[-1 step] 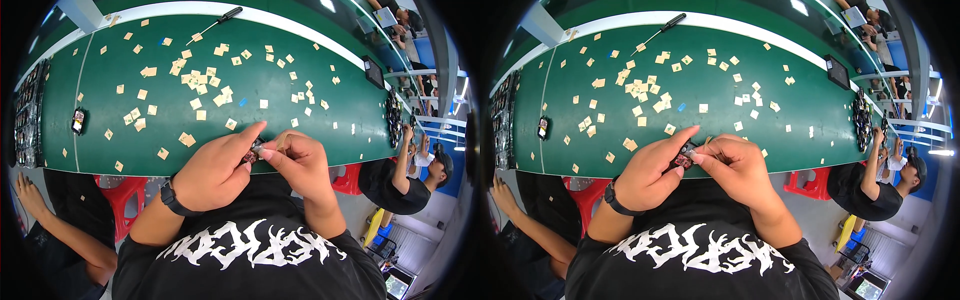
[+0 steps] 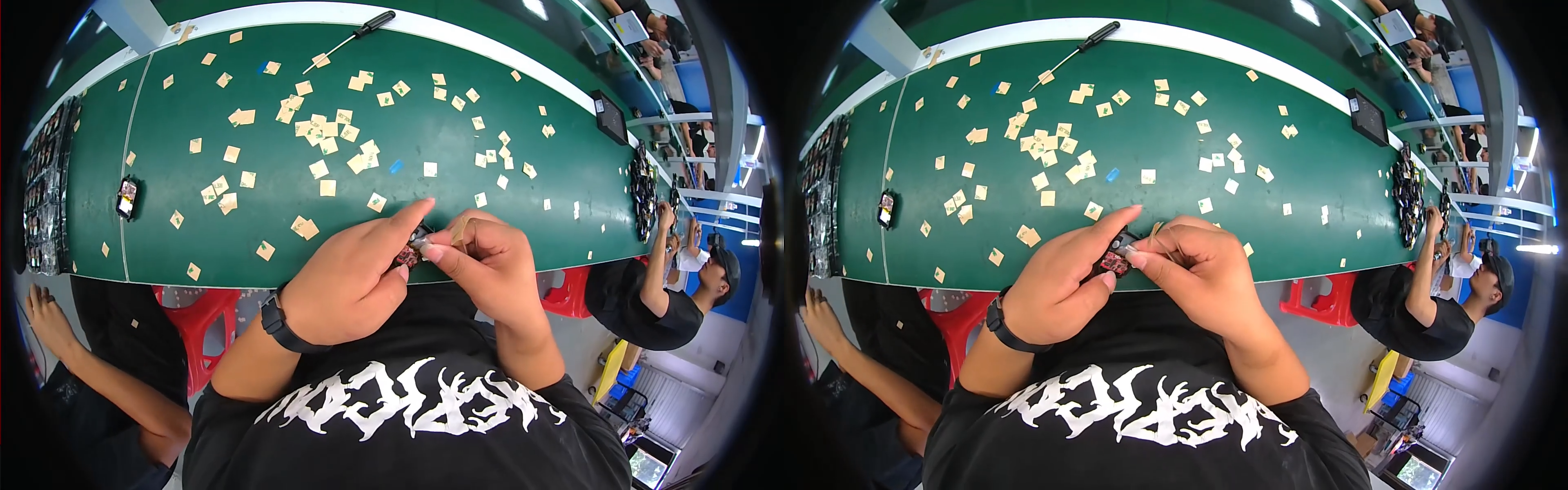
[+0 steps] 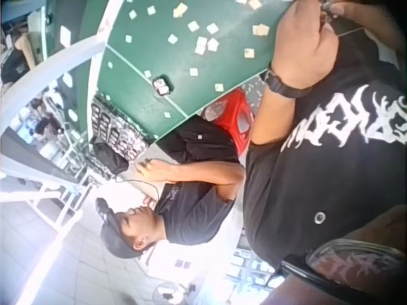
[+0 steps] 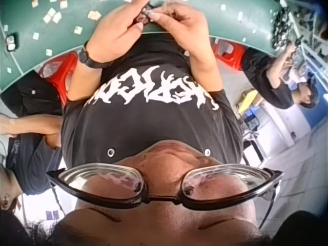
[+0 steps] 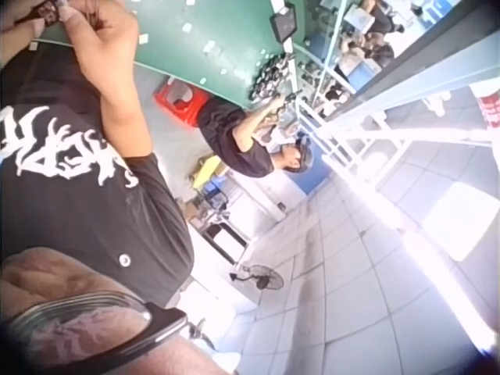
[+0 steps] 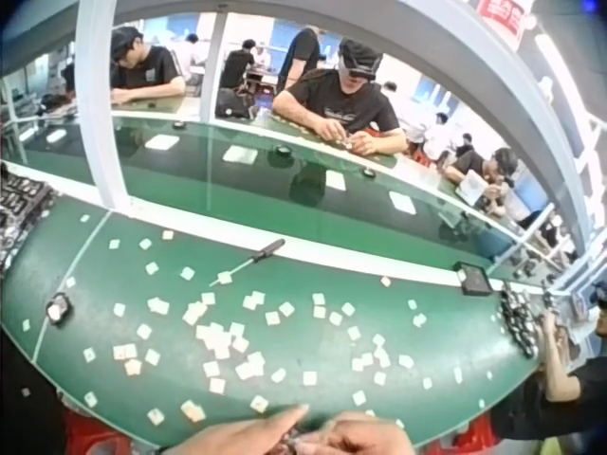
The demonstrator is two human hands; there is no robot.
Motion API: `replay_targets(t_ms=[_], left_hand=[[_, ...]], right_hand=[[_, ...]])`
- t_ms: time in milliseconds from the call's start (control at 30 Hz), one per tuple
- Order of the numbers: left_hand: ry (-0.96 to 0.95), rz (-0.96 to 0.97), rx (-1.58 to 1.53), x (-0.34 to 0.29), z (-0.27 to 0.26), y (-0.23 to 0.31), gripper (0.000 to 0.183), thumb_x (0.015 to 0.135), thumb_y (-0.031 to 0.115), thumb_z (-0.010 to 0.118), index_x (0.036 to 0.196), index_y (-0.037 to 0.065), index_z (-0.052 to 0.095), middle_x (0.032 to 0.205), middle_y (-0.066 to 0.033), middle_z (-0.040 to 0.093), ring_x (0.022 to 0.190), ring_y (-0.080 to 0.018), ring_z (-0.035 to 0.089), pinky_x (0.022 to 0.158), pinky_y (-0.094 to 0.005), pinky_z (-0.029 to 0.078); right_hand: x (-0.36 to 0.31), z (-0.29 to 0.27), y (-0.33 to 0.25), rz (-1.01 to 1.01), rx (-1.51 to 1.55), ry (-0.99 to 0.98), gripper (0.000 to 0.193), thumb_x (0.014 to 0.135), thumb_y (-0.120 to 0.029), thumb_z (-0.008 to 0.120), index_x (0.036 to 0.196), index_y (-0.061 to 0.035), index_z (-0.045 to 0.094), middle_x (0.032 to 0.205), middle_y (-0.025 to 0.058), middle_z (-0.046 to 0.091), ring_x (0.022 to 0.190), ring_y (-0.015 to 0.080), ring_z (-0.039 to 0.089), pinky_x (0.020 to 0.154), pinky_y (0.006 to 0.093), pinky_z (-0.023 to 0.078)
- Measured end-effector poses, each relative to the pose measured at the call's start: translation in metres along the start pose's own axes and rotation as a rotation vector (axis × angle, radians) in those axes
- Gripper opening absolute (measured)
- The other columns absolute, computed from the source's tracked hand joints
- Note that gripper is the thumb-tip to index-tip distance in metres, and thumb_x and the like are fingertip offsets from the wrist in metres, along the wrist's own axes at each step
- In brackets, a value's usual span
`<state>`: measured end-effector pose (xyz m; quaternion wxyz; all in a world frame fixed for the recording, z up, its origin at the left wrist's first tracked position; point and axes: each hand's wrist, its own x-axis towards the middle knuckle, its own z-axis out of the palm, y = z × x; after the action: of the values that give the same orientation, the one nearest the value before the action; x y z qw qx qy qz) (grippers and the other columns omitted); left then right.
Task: Assemble small electronic components by peeling and applying adhesive stickers to smartwatch casings.
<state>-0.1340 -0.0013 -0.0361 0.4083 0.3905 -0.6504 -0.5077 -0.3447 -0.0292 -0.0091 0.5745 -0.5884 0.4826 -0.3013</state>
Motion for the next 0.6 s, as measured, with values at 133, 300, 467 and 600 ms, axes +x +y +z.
replay_targets(t_ms=[133,300,467,600], left_hand=[[-0.027,0.016,-0.009,0.001,-0.003,-0.003,0.066,0.083,-0.001,0.054,0.148,0.000,0.043,0.105,-0.0174,0.066,0.091,-0.0347,0.064,0.082,-0.0390,0.050],[-0.038,0.032,-0.024,0.001,-0.003,0.000,0.065,0.081,0.001,0.053,0.146,0.000,0.046,0.103,-0.0164,0.067,0.091,-0.0348,0.064,0.082,-0.0405,0.050],[-0.048,0.011,-0.032,0.002,-0.006,0.004,0.064,0.077,-0.001,0.052,0.140,-0.002,0.052,0.097,-0.0161,0.067,0.080,-0.0301,0.066,0.074,-0.0370,0.053],[-0.027,-0.026,-0.058,-0.001,-0.004,-0.001,0.064,0.076,-0.001,0.049,0.140,-0.002,0.053,0.096,-0.0151,0.068,0.078,-0.0252,0.067,0.071,-0.0343,0.054]], right_hand=[[0.002,0.001,-0.003,0.036,0.081,-0.002,0.005,0.087,0.003,0.076,0.090,0.0039,0.071,0.079,0.0018,0.064,0.070,0.0037,0.056,0.059,0.0213,0.044],[0.011,0.002,-0.004,0.246,0.309,-0.061,0.018,0.086,0.006,0.076,0.090,-0.0009,0.060,0.083,-0.0005,0.062,0.075,0.0033,0.060,0.064,0.0182,0.049],[0.010,0.006,-0.009,0.296,0.335,-0.083,0.018,0.086,0.006,0.076,0.091,-0.0015,0.060,0.084,0.0001,0.063,0.077,0.0041,0.062,0.066,0.0194,0.051],[0.011,0.006,-0.008,0.337,0.392,-0.093,0.018,0.087,0.003,0.076,0.093,-0.0027,0.061,0.084,0.0004,0.063,0.078,0.0046,0.062,0.065,0.0192,0.050]])
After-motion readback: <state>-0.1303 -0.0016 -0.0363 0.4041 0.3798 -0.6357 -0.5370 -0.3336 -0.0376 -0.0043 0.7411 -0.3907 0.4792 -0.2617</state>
